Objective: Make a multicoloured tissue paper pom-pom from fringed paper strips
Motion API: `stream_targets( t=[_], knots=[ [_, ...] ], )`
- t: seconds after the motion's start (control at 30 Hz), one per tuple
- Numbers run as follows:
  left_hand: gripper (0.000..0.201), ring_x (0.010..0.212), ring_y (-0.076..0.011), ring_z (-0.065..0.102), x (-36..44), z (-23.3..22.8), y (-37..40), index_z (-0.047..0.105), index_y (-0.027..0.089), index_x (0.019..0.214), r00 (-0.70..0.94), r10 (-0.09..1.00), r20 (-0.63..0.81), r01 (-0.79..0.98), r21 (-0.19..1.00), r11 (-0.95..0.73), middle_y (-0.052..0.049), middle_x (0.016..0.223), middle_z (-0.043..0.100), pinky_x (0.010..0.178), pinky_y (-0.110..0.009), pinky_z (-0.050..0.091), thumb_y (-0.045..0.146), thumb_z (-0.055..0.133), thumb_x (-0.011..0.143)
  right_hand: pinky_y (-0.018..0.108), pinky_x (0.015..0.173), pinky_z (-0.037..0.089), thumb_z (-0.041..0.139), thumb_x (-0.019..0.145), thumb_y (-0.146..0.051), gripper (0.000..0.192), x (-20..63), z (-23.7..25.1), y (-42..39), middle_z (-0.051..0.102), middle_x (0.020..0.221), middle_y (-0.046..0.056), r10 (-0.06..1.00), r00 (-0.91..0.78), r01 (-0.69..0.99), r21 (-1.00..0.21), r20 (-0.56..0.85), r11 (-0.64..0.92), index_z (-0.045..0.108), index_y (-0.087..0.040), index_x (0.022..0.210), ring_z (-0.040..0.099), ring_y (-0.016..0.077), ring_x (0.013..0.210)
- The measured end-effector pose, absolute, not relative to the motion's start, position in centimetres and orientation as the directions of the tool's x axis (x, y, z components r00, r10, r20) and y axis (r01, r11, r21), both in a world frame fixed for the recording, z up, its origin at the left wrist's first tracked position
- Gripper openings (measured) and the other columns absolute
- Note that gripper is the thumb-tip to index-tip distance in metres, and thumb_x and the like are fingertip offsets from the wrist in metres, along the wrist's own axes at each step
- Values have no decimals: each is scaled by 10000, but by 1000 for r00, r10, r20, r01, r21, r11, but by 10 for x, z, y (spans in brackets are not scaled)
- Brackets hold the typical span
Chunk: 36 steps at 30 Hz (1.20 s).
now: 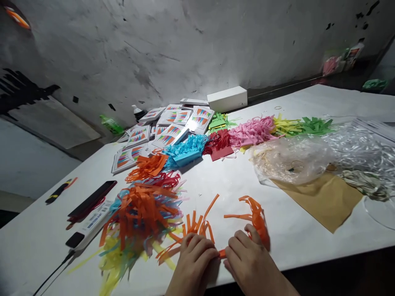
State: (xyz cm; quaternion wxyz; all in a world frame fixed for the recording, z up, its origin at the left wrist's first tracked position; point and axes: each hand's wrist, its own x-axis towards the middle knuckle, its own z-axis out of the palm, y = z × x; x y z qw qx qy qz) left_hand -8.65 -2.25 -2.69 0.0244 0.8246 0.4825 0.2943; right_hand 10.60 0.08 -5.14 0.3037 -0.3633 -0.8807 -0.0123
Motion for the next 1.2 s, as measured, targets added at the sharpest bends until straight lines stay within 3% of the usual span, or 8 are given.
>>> stream_targets(
  t=[0.33, 0.53, 0.7, 0.83, 0.93, 1.03, 1.2],
  knots=[
    [172, 788, -187, 626, -89, -32, -23, 591, 250, 820, 325, 865, 383, 763, 434, -479, 22, 806, 698, 837, -422, 447, 120, 526, 912, 457, 967, 427, 415, 862, -38, 278, 115, -59, 2, 629, 762, -40, 631, -580, 610, -239, 515, 756, 583, -258, 847, 602, 186, 725],
    [86, 838, -235, 610, -89, -34, -26, 630, 259, 787, 219, 947, 237, 764, 562, -317, -3, 866, 659, 884, -509, 450, 190, 610, 835, 462, 1021, 375, 374, 910, -51, 327, 148, -59, 4, 664, 829, -30, 703, -406, 649, -357, 584, 672, 616, -270, 884, 645, 189, 832],
    [124, 819, -227, 612, -89, -29, -24, 617, 240, 714, 171, 978, 124, 796, 567, -211, 5, 812, 637, 873, -492, 463, 203, 626, 832, 481, 1030, 353, 410, 914, -93, 269, 140, -63, 5, 642, 775, -35, 748, -332, 769, -294, 575, 568, 576, -267, 792, 652, 191, 787],
    [200, 803, -226, 614, -84, -27, -24, 628, 247, 771, 201, 966, 164, 846, 468, -255, -9, 836, 659, 827, -467, 452, 219, 494, 916, 510, 972, 365, 448, 886, -136, 215, 133, -58, 9, 636, 759, -13, 765, -351, 853, -153, 540, 499, 535, -263, 736, 626, 226, 765],
    [179, 820, -248, 622, -76, -26, -24, 621, 240, 777, 159, 969, 191, 910, 351, -219, -29, 865, 675, 819, -481, 431, 158, 494, 875, 516, 982, 363, 472, 859, -102, 198, 132, -56, 12, 642, 788, -7, 769, -351, 858, -146, 534, 493, 547, -257, 761, 624, 228, 791],
    [179, 848, -245, 628, -70, -30, -22, 621, 245, 768, 162, 951, 265, 936, 264, -233, -18, 912, 699, 883, -495, 397, 83, 555, 802, 501, 1057, 337, 430, 826, -13, 278, 133, -56, 9, 636, 798, -19, 703, -433, 784, -149, 564, 603, 562, -254, 786, 620, 203, 823],
    [200, 768, -216, 616, -66, -45, -17, 623, 251, 735, 355, 856, 375, 890, 145, -433, 24, 767, 701, 969, -494, 363, 53, 627, 717, 465, 1095, 359, 484, 832, -62, 221, 132, -54, 3, 632, 811, -29, 597, -561, 661, -125, 573, 740, 611, -238, 873, 602, 195, 819]
  ],
)
